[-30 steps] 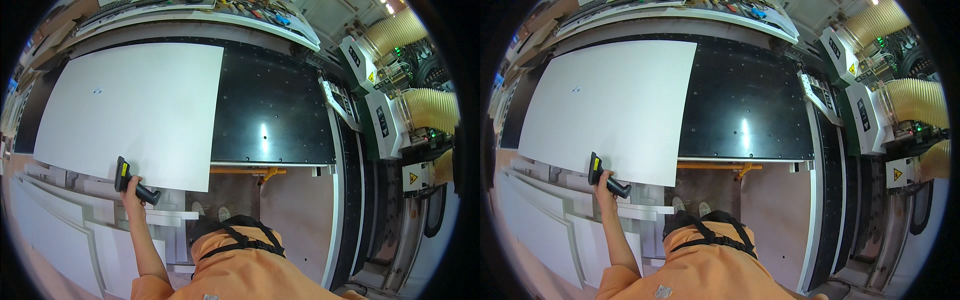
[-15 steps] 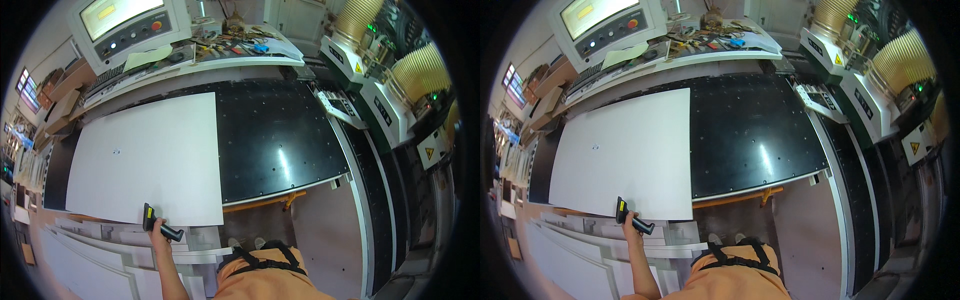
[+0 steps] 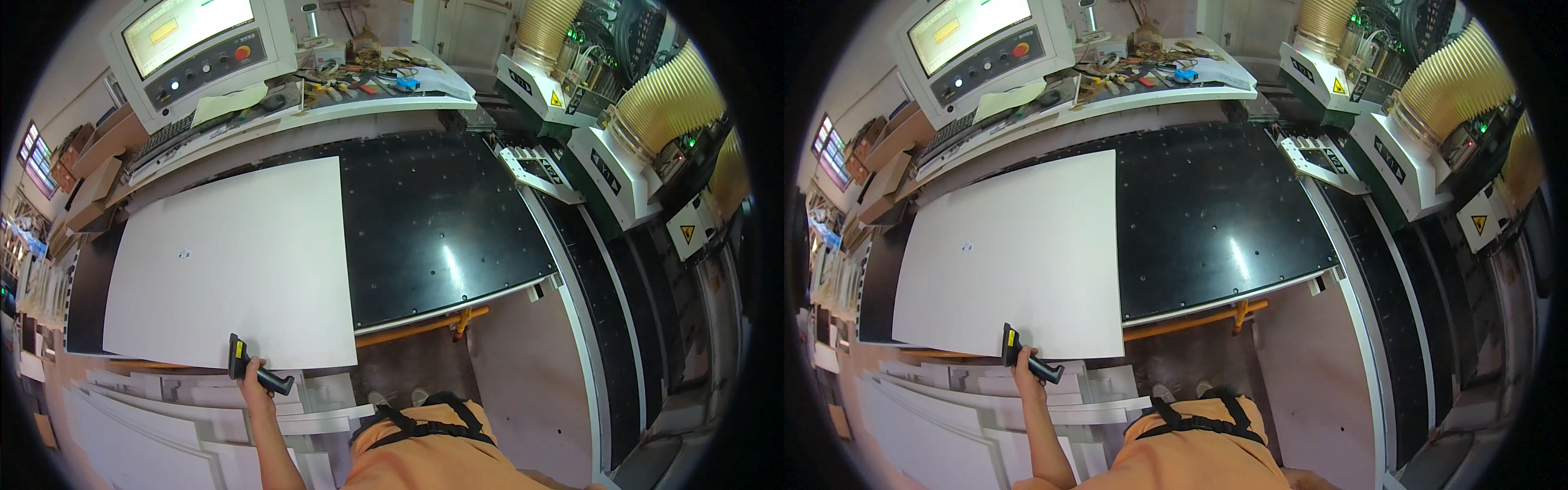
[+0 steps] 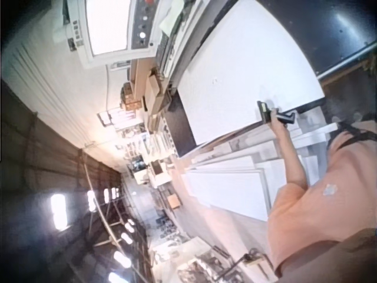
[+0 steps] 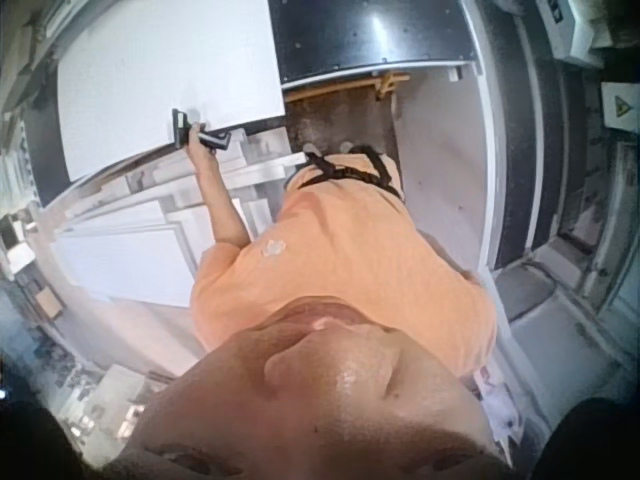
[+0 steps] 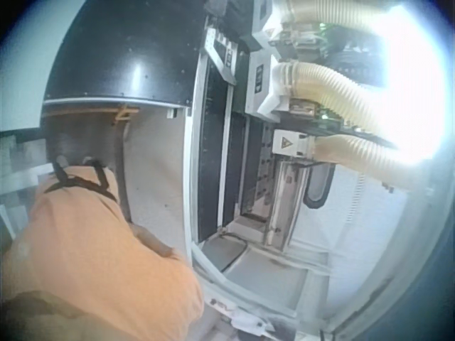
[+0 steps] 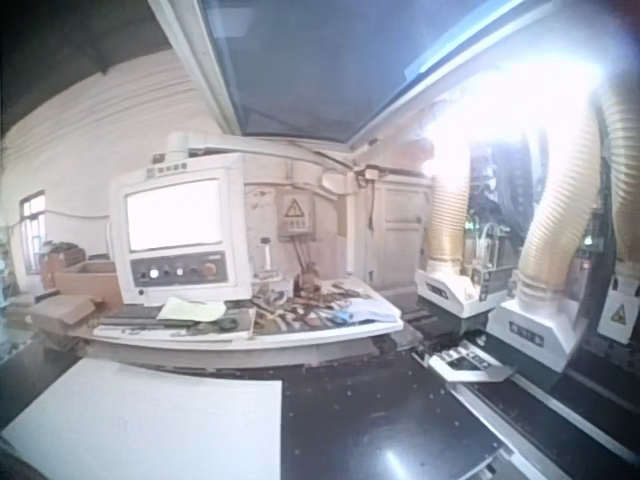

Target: The person adjusts a machine component with a red tool, then uses a handheld barcode scanner to scan labels on white panels. They place the scanned panels on a stack and continue scanning additional panels.

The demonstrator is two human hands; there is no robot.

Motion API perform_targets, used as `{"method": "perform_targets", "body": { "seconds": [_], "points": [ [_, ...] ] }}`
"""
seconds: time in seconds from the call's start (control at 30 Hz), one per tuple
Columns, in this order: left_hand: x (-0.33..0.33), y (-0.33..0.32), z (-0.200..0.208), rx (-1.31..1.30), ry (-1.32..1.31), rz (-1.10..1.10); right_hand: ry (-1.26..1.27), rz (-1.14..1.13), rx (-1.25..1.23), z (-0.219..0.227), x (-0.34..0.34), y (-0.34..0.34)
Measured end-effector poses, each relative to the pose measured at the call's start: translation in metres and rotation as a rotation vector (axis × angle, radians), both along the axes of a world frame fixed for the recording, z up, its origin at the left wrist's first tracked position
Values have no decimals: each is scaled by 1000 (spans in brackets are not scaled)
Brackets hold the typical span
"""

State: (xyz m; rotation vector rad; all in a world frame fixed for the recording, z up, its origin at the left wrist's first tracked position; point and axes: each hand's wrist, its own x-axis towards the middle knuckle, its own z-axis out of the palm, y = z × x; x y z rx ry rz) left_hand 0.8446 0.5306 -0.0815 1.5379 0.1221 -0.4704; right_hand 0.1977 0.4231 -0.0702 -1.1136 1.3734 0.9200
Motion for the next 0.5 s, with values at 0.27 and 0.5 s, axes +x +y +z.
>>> {"method": "perform_targets", "body": {
  "seconds": [0.27, 0.5],
  "points": [
    [-3, -3, 9, -13, 61, -8, 38, -33, 3, 2, -16, 7],
    [-3, 1, -5, -96, 62, 39, -62, 9, -88, -37, 19, -33]
  ]
}}
